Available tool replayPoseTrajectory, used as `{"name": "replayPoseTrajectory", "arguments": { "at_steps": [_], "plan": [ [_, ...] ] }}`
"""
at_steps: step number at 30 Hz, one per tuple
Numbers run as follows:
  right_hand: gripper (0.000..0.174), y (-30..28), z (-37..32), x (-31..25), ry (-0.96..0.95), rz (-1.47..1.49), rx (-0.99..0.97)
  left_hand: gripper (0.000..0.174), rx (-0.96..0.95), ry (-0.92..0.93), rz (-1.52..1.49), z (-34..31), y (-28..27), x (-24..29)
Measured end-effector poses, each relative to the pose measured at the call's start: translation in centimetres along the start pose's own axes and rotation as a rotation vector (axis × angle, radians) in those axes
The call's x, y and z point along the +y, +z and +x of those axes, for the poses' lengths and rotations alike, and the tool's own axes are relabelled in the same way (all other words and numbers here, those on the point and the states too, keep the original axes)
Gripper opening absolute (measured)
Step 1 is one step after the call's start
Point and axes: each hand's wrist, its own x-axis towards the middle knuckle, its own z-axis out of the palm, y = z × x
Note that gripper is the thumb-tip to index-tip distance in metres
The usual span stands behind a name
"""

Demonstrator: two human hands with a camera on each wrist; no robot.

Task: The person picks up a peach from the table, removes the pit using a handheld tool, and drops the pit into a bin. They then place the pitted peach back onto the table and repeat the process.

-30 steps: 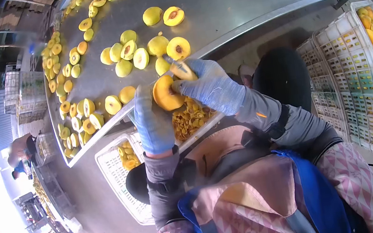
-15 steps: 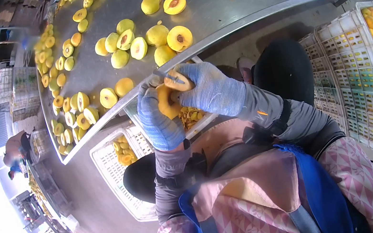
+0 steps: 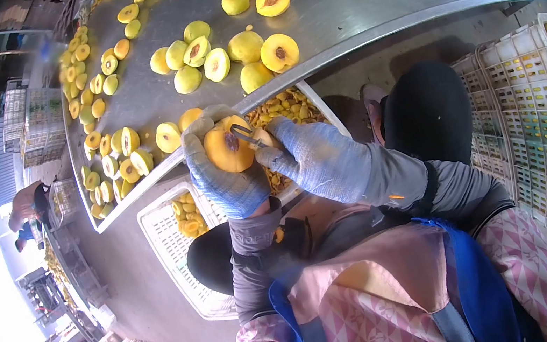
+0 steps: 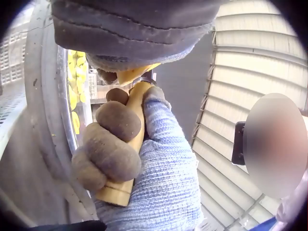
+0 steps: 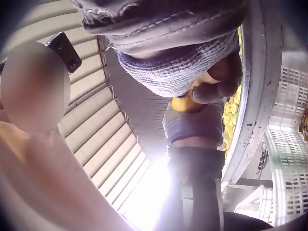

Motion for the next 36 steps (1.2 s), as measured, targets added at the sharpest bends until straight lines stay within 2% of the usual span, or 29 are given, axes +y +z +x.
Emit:
{"name": "replayPoseTrajectory", "arguments": {
  "at_steps": [2, 4, 5, 7, 8, 10, 13, 17, 19, 26, 28, 32, 34, 35, 36],
  "plan": [
    [0.033, 0.2, -0.1, 0.0, -0.016, 0.007, 0.026, 0.023, -0.001, 0.055, 0.077, -0.1, 0.3, 0.4],
    [0.031, 0.3, -0.2, -0.1, -0.012, -0.027, 0.026, 0.013, 0.002, 0.138, 0.328, -0.2, 0.5, 0.7],
    [0.031, 0.3, -0.2, -0.4, -0.011, -0.027, 0.024, 0.013, 0.004, 0.137, 0.328, -0.2, 0.3, 0.6],
    [0.029, 0.0, -0.3, -1.0, 0.005, -0.077, 0.018, 0.02, -0.012, 0.292, 0.503, -0.1, 0.2, 0.3],
    [0.029, 0.0, -0.4, -1.0, 0.006, -0.077, 0.016, 0.02, -0.011, 0.289, 0.503, -0.3, 0.4, 0.3],
    [0.029, 0.1, -0.5, -1.0, 0.07, -0.085, -0.041, 0.032, 0.029, 0.209, 0.348, -0.3, 1.3, 1.2],
    [0.029, -0.1, -0.5, -0.8, 0.023, -0.118, -0.026, 0.032, 0.068, 0.127, 0.234, -0.4, 1.6, 1.2],
    [0.03, -0.8, -0.3, -0.8, -0.036, -0.174, -0.044, 0.032, -0.032, 0.244, 0.444, 0.0, 0.4, 0.5],
    [0.03, -1.1, -0.2, -1.1, 0.013, -0.14, -0.143, 0.031, -0.014, 0.112, 0.32, 0.0, 0.2, 0.3],
    [0.032, -0.2, -0.3, -0.4, -0.017, -0.062, -0.147, 0.032, 0.057, 0.125, 0.342, -0.4, 0.9, 0.6],
    [0.03, -0.3, -0.4, -0.5, -0.099, -0.17, -0.02, 0.027, 0.01, 0.084, 0.311, -0.3, 0.4, 0.4],
    [0.03, -0.4, -0.4, -0.4, -0.103, -0.225, -0.045, 0.02, -0.036, 0.069, 0.354, -0.2, 0.2, 0.5],
    [0.034, -0.6, -0.7, -0.2, -0.036, -0.229, -0.17, 0.015, -0.127, -0.014, 0.239, -0.1, 0.1, 0.8],
    [0.034, -0.6, -0.8, 0.0, -0.035, -0.228, -0.171, 0.015, -0.127, -0.015, 0.24, -0.1, 0.1, 0.8],
    [0.035, -0.5, -0.8, 0.2, -0.09, -0.264, -0.188, 0.021, -0.095, -0.128, 0.086, -0.1, 0.0, 0.8]
  ]
}}
